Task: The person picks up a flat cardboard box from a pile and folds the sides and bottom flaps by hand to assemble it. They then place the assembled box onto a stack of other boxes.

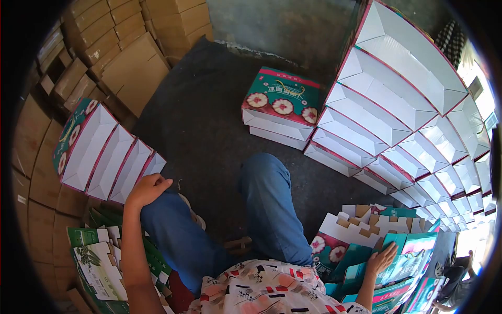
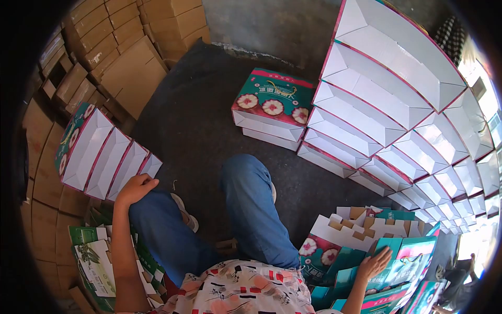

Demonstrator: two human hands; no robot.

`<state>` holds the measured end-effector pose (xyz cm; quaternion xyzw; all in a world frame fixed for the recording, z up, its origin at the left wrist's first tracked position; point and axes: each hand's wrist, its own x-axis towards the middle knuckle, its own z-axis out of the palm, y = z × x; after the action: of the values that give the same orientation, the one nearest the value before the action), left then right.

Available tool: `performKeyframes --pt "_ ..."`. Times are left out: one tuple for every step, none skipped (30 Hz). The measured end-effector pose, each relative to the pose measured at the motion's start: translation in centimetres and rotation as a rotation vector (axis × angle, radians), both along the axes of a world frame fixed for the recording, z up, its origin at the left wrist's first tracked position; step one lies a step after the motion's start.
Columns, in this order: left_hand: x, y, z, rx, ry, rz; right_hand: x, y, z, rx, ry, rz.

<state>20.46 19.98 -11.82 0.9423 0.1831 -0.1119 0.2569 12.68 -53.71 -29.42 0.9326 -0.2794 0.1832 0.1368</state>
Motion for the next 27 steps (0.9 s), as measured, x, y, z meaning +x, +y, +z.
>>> performKeyframes --pt "-0.1 0.0 0.2 -0.005 0.009 0.009 -0.2 0.2 0.6 0.009 -0.053 -0.023" --pt "-0.2 0.1 0.2 -0.004 0.005 0.007 -1.1 -0.6 0.2 0.052 -0.117 -0.036" --pt "-0.2 0.2 0.0 -0.004 0.000 0.007 -2.3 -0.8 -0.2 0.047 -0.092 -0.031" --pt "-0.2 0.3 -0.1 -0.004 -0.006 0.008 -3.5 -1.0 -0.6 0.041 -0.069 -0.023" --pt "-0.2 0.4 -0.1 -0.008 -0.007 -0.007 -5.0 -0.8 -0.8 0.051 -0.036 0.012" --pt "-0.2 0.4 -0.1 -0.012 -0.008 -0.013 -6.6 -1.5 -1.7 0.071 0.001 0.017" --pt "-0.4 0.4 0.0 -0.016 -0.007 -0.011 -7.2 -0.5 -1.4 0.109 0.031 -0.092" --pt "-0.4 0.4 0.0 -0.016 0.001 -0.017 -8.0 -1.9 -2.9 0.088 -0.013 -0.040" --pt "-0.2 0.4 0.0 -0.017 0.008 -0.016 -7.7 -1.1 -2.3 -0.120 -0.026 -0.020" --pt "-0.3 0.6 0.0 -0.016 0.015 -0.016 -7.2 -2.2 -1.9 -0.117 0.130 -0.059" --pt "-0.2 0.7 -0.3 0.002 -0.002 -0.020 -6.5 -3.1 -1.3 -0.118 0.285 -0.102" --pt "-0.1 0.8 -0.7 0.020 -0.014 -0.031 -4.9 -2.0 1.8 -0.105 0.311 -0.095" --pt "0.0 0.9 -0.8 0.037 -0.028 -0.053 -3.2 -0.2 4.5 -0.092 0.336 -0.099" --pt "0.0 0.8 -0.8 0.029 -0.022 -0.037 -2.0 -0.3 5.7 -0.094 0.337 -0.091" --pt "0.1 0.6 -0.8 0.019 -0.018 -0.027 -0.9 -1.5 6.4 -0.121 0.293 -0.005" --pt "0.4 0.4 -0.8 0.006 -0.017 -0.019 -0.2 -5.0 5.2 -0.199 0.341 0.013" --pt "0.6 0.2 -0.7 0.004 -0.015 -0.027 1.1 -8.5 4.1 -0.277 0.386 0.035" --pt "0.5 0.1 -0.5 0.003 -0.011 -0.030 2.3 -9.1 5.0 -0.118 0.312 -0.016" --pt "0.3 0.1 -0.3 0.004 -0.007 -0.029 3.5 -9.5 6.5 0.043 0.238 -0.062" --pt "0.2 0.2 -0.3 0.016 -0.005 -0.032 4.6 -10.2 7.9 0.205 0.167 -0.107" --pt "0.2 0.2 -0.4 0.027 -0.002 -0.037 4.7 -14.0 8.6 0.109 0.324 0.290" --pt "0.3 0.3 -0.4 0.039 -0.001 -0.045 4.9 -14.0 10.5 0.061 0.296 0.257" --pt "0.4 0.3 -0.4 0.059 0.019 -0.058 5.2 -11.5 12.8 -0.013 0.269 0.176" --pt "0.5 0.3 -0.3 0.077 0.040 -0.075 5.3 -8.9 15.2 -0.066 0.246 0.137" --pt "0.6 0.1 -0.3 0.092 0.063 -0.093 5.0 -6.6 17.3 -0.103 0.237 0.127" --pt "0.8 0.0 -0.5 0.131 0.083 -0.123 4.9 -4.0 19.3 -0.146 0.235 0.119" --pt "1.1 -0.1 -0.6 0.171 0.104 -0.159 4.5 -2.1 21.1 -0.178 0.233 0.120"
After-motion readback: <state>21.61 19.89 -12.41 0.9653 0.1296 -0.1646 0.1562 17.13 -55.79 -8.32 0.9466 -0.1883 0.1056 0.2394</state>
